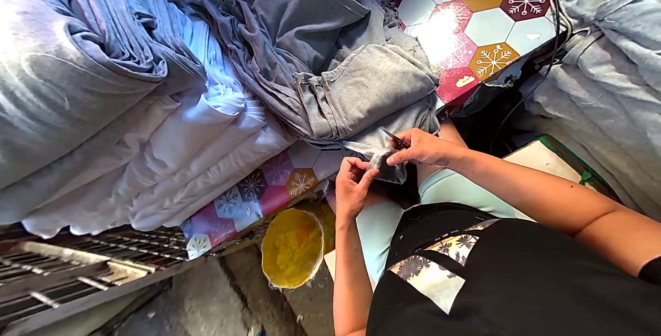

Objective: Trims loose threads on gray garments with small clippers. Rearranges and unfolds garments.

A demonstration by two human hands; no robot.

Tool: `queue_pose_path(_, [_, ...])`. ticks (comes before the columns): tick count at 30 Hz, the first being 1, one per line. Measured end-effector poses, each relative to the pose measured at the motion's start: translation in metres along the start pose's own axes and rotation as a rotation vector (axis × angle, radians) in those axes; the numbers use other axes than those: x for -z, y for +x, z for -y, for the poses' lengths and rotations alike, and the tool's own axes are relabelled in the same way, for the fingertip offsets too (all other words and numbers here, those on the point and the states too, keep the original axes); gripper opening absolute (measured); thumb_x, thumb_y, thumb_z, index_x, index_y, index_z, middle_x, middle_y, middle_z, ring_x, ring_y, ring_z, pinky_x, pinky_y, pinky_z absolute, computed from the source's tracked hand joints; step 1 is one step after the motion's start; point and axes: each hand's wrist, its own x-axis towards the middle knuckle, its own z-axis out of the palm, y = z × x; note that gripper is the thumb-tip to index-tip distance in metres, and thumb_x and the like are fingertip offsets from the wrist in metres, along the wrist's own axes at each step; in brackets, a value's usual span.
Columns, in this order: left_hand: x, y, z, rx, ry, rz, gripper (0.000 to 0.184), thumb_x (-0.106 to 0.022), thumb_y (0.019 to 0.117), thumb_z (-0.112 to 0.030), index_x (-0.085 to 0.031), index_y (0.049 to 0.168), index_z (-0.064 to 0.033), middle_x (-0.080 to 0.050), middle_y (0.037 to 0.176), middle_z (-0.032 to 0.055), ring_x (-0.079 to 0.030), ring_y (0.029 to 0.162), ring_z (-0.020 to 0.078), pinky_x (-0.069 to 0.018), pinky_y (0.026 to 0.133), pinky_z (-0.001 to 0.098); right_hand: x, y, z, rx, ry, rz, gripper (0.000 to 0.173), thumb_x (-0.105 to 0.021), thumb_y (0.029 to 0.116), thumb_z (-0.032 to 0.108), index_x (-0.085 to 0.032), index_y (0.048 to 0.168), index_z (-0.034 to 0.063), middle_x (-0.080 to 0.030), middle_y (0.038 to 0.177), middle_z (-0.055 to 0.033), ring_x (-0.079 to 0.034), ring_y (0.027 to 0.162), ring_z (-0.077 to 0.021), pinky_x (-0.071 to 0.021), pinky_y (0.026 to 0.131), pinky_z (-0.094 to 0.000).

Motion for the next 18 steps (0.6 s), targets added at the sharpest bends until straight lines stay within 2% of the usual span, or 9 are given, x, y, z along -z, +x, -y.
queue_pose_path(1, [-0.003, 0.005, -0.002, 0.004, -0.138, 0.02, 0.021, -0.068, 0.0912, -0.001, -0.053, 0.097, -0.0143, -0.07, 0.091, -0.0049, -0.067, 0.083, 0.0041, -0.0577, 0.076, 0.0252, 0.005, 0.002, 0.001, 0.027, -0.125, -0.003, 0.013, -0.077, 0.0845, -0.001, -0.067, 0.092, 0.0024, -0.063, 0.077, 0.0004, -0.057, 0.066, -0.0035, -0.0492, 0.064, -0.0217])
queue_pose_path(3, [0.001, 0.012, -0.011, 0.066, -0.318, 0.027, 0.022, -0.058, 0.0956, 0.001, -0.051, 0.093, -0.0198, -0.068, 0.087, -0.0071, -0.066, 0.08, 0.0038, -0.0571, 0.074, 0.0246, 0.017, 0.005, 0.0, 0.056, -0.384, -0.053, 0.012, -0.077, 0.0842, 0.003, -0.067, 0.091, -0.0002, -0.06, 0.076, -0.0049, -0.054, 0.068, -0.0125, -0.0456, 0.066, -0.0349])
queue_pose_path(6, [0.007, 0.02, -0.019, 0.209, -0.47, 0.043, 0.022, -0.051, 0.0998, 0.001, -0.052, 0.091, -0.0195, -0.065, 0.081, -0.0051, -0.064, 0.075, 0.0046, -0.0566, 0.071, 0.0239, 0.034, 0.009, -0.004, 0.078, -0.359, -0.103, 0.009, -0.077, 0.0856, 0.004, -0.069, 0.088, 0.0017, -0.062, 0.075, -0.003, -0.056, 0.067, -0.0092, -0.0472, 0.065, -0.0304])
queue_pose_path(9, [0.013, 0.021, -0.018, 0.251, -0.504, 0.067, 0.019, -0.058, 0.0944, 0.0, -0.057, 0.091, -0.018, -0.068, 0.086, -0.0017, -0.067, 0.078, 0.0075, -0.0588, 0.075, 0.0262, 0.041, 0.004, 0.003, 0.108, -0.361, -0.218, 0.01, -0.075, 0.0874, 0.006, -0.066, 0.086, 0.0025, -0.058, 0.071, -0.0025, -0.053, 0.064, -0.0098, -0.0451, 0.063, -0.0324])
queue_pose_path(11, [0.012, 0.014, -0.017, 0.098, -0.155, 0.02, 0.025, -0.064, 0.088, 0.007, -0.052, 0.098, -0.0127, -0.072, 0.093, 0.0005, -0.069, 0.084, 0.0076, -0.0592, 0.077, 0.0262, 0.038, -0.006, 0.006, 0.236, -0.564, -0.348, 0.009, -0.072, 0.0873, 0.009, -0.066, 0.09, 0.0026, -0.058, 0.071, -0.0051, -0.054, 0.064, -0.0156, -0.0449, 0.062, -0.0388])
queue_pose_path(13, [0.006, 0.002, -0.007, -0.166, 0.4, -0.128, 0.021, -0.069, 0.0833, 0.005, -0.059, 0.101, -0.0004, -0.072, 0.093, 0.0055, -0.07, 0.085, 0.0098, -0.0588, 0.077, 0.028, 0.033, -0.019, -0.009, 0.517, -0.865, -0.497, 0.013, -0.071, 0.0823, 0.007, -0.066, 0.091, -0.0009, -0.064, 0.074, -0.0134, -0.064, 0.064, -0.0293, -0.0502, 0.056, -0.0511])
queue_pose_path(15, [-0.003, -0.011, 0.012, -0.301, 0.693, -0.333, 0.016, -0.068, 0.0798, 0.002, -0.065, 0.096, 0.0015, -0.07, 0.088, 0.0103, -0.069, 0.082, 0.0145, -0.0572, 0.076, 0.0296, 0.035, -0.027, -0.039, 0.797, -1.031, -0.589, 0.012, -0.069, 0.0761, 0.004, -0.065, 0.085, -0.0021, -0.065, 0.077, -0.0156, -0.063, 0.057, -0.0299, -0.0491, 0.045, -0.0465])
queue_pose_path(17, [-0.009, -0.022, 0.033, -0.259, 0.735, -0.486, 0.013, -0.067, 0.0798, 0.0, -0.064, 0.093, 0.0017, -0.065, 0.085, 0.0111, -0.065, 0.077, 0.0139, -0.055, 0.071, 0.0267, 0.035, -0.038, -0.078, 0.735, -0.869, -0.588, 0.014, -0.066, 0.0781, 0.002, -0.063, 0.09, -0.0056, -0.063, 0.078, -0.0145, -0.061, 0.063, -0.0243, -0.051, 0.054, -0.0396])
queue_pose_path(18, [-0.013, -0.026, 0.041, -0.213, 0.71, -0.536, 0.013, -0.066, 0.0807, -0.001, -0.064, 0.093, 0.0036, -0.064, 0.084, 0.0115, -0.063, 0.075, 0.013, -0.0538, 0.07, 0.0254, 0.034, -0.045, -0.097, 0.557, -0.699, -0.554, 0.017, -0.065, 0.0871, 0.001, -0.059, 0.1, -0.0076, -0.06, 0.081, -0.0135, -0.058, 0.067, -0.0204, -0.0512, 0.06, -0.0368])
